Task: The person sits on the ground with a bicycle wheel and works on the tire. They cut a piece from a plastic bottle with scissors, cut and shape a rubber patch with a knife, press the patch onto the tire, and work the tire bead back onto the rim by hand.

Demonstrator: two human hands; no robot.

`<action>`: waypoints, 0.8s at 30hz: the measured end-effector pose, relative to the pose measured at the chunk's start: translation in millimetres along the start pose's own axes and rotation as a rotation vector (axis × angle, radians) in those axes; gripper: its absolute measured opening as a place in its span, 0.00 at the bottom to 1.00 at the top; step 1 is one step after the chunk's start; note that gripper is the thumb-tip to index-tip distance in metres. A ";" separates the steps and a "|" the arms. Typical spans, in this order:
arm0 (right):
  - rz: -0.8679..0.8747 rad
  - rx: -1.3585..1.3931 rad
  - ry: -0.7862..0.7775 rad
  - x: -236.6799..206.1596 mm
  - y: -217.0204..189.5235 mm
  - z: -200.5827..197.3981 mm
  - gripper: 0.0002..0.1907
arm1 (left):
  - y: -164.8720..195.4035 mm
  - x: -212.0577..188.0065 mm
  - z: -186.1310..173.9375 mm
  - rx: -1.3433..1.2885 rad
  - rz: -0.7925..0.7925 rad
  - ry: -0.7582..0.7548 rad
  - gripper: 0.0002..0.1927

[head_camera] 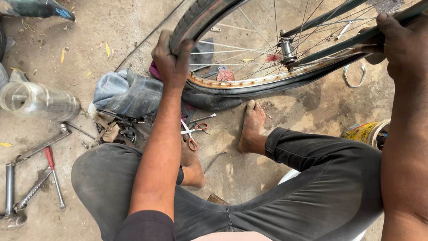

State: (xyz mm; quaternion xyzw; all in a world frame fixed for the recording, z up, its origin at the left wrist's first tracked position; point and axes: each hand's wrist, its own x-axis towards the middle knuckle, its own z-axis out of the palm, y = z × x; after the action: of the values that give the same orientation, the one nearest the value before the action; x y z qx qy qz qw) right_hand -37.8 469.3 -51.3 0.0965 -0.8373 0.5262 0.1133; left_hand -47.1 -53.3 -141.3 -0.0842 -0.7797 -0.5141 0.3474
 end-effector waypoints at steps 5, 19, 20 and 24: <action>-0.045 -0.110 0.076 -3.9 8.7 0.6 0.13 | -9.9 -30.7 -6.1 -0.271 -0.144 0.064 0.35; 0.058 -0.134 -0.053 -0.9 63.9 -13.9 0.23 | 81.5 61.7 20.2 0.322 0.123 -0.241 0.38; 0.057 -0.178 -0.082 1.4 67.7 -15.2 0.24 | 72.7 58.9 17.0 0.346 0.084 -0.243 0.37; 0.145 -0.245 -0.091 6.8 87.8 -22.4 0.27 | 45.2 32.8 11.1 -0.010 0.257 0.116 0.37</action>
State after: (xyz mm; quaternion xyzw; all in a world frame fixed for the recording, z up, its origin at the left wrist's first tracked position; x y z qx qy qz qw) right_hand -67.0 526.8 -115.3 0.0452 -0.9042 0.4221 0.0478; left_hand -54.5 -30.4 -89.6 -0.1553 -0.7386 -0.4731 0.4544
